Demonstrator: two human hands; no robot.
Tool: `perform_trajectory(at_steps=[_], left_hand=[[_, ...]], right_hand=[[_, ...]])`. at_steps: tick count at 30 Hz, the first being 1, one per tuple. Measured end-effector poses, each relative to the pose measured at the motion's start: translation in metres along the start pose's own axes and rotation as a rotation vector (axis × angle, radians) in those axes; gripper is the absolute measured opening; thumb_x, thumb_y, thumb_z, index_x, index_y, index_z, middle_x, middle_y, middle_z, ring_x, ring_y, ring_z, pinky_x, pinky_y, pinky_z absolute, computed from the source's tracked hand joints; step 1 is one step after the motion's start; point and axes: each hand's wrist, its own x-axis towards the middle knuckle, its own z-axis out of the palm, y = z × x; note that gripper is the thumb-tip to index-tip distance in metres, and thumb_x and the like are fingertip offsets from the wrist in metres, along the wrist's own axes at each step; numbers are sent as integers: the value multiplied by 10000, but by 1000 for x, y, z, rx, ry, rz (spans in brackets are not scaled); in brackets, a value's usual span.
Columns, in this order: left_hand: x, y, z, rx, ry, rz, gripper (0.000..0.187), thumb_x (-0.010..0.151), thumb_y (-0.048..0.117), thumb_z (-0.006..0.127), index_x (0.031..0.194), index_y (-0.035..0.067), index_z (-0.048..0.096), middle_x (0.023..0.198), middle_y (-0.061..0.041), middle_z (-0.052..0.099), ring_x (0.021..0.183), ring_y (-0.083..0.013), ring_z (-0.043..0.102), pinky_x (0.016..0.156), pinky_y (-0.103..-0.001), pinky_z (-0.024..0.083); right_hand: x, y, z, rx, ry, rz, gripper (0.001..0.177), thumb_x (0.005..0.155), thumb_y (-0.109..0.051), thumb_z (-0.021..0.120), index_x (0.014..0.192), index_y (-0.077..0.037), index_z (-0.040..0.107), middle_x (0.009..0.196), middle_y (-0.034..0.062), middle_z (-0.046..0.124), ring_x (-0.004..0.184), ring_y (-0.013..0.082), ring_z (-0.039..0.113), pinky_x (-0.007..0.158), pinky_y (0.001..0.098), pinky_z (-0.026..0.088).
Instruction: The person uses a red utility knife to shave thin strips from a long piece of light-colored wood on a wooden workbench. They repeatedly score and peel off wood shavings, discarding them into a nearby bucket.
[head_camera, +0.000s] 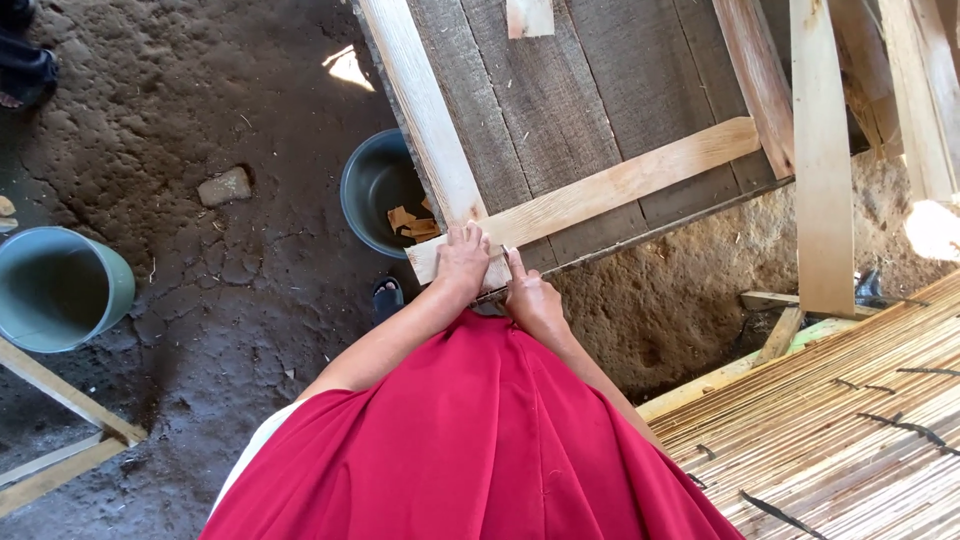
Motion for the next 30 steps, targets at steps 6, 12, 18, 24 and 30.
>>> perform_trajectory(at_steps=[6, 12, 18, 24, 30], left_hand=[[4, -3, 4, -25, -42, 7, 372, 1060, 99, 462, 1387, 154, 630, 1486, -188, 436, 1277, -462, 422, 737, -563, 539], [-2, -5, -3, -21, -28, 31, 386, 1046, 102, 487, 1403, 163, 622, 1485, -180, 456, 1290, -451, 431, 761, -566, 550], [-1, -8, -1, -6, -27, 43, 400, 1042, 77, 497, 1416, 162, 611, 1492, -202, 438, 1287, -464, 435, 755, -551, 555], [-4, -10, -2, -51, 4, 56, 395, 1024, 89, 521, 1401, 163, 612, 1451, -189, 473, 1262, -436, 456, 758, -537, 566], [3, -8, 6, -18, 28, 55, 393, 1023, 99, 529, 1398, 179, 612, 1444, -183, 481, 1271, -430, 448, 756, -542, 565]], right_hand=[[-10, 6, 10, -11, 17, 16, 636, 1038, -321, 466, 1626, -274, 228, 1092, 201, 626, 977, 477, 718, 817, 581, 595], [-13, 20, 10, 123, -61, 61, 615, 1030, -379, 419, 1614, -390, 226, 1213, 202, 631, 1091, 506, 671, 933, 602, 550], [-9, -15, -35, 183, 42, 56, 595, 1038, -333, 409, 1614, -331, 257, 1231, 223, 612, 1096, 518, 653, 960, 603, 533], [35, -15, -8, 126, 71, 9, 581, 1042, -351, 419, 1607, -317, 289, 1199, 205, 615, 1049, 513, 676, 911, 594, 556], [44, -12, -4, 129, 85, 0, 592, 1039, -335, 431, 1612, -303, 285, 1196, 217, 622, 1052, 516, 676, 901, 600, 560]])
